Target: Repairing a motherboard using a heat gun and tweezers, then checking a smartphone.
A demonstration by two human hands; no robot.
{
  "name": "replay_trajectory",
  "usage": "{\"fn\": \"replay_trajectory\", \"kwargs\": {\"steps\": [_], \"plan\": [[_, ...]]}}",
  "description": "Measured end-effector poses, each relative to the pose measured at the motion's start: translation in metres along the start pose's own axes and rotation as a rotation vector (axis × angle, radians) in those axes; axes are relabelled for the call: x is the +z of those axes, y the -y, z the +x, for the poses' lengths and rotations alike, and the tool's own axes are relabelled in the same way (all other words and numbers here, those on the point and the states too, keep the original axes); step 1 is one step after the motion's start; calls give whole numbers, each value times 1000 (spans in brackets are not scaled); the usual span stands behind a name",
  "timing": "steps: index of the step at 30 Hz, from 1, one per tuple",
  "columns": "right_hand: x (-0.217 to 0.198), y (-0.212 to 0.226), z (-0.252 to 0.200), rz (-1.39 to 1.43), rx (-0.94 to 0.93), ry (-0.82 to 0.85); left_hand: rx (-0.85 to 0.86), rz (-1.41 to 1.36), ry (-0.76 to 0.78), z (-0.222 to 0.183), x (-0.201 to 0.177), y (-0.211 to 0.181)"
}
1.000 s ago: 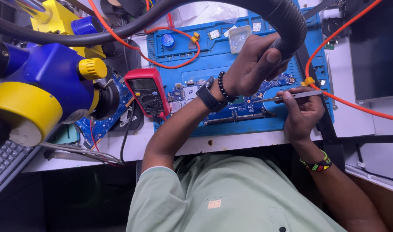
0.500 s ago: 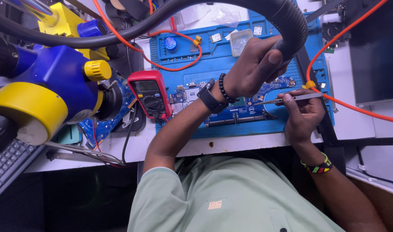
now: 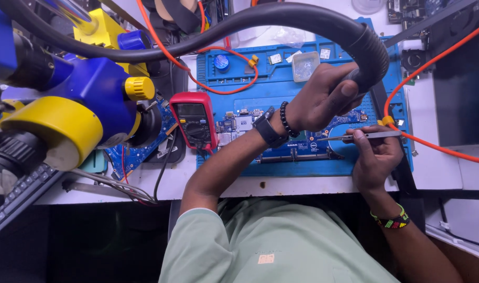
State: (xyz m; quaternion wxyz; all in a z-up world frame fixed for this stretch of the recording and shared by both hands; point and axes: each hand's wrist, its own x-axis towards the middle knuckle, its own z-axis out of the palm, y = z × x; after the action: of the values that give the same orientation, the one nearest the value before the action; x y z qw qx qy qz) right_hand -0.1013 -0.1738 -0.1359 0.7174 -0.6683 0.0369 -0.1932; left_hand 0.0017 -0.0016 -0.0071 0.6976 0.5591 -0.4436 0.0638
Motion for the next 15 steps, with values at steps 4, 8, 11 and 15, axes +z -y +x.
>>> {"fn": "replay_trajectory", "kwargs": {"steps": [4, 8, 11, 15], "plan": [[0, -5, 0, -4, 0, -18, -11, -50, -7, 3, 3, -14], [1, -3, 0, -19, 2, -32, -2, 4, 8, 4, 2, -18], [0, -3, 0, -13, -12, -21, -9, 34, 12, 5, 1, -17], [-3, -9, 1, -7, -40, -20, -2, 77, 9, 3, 0, -10]]}}
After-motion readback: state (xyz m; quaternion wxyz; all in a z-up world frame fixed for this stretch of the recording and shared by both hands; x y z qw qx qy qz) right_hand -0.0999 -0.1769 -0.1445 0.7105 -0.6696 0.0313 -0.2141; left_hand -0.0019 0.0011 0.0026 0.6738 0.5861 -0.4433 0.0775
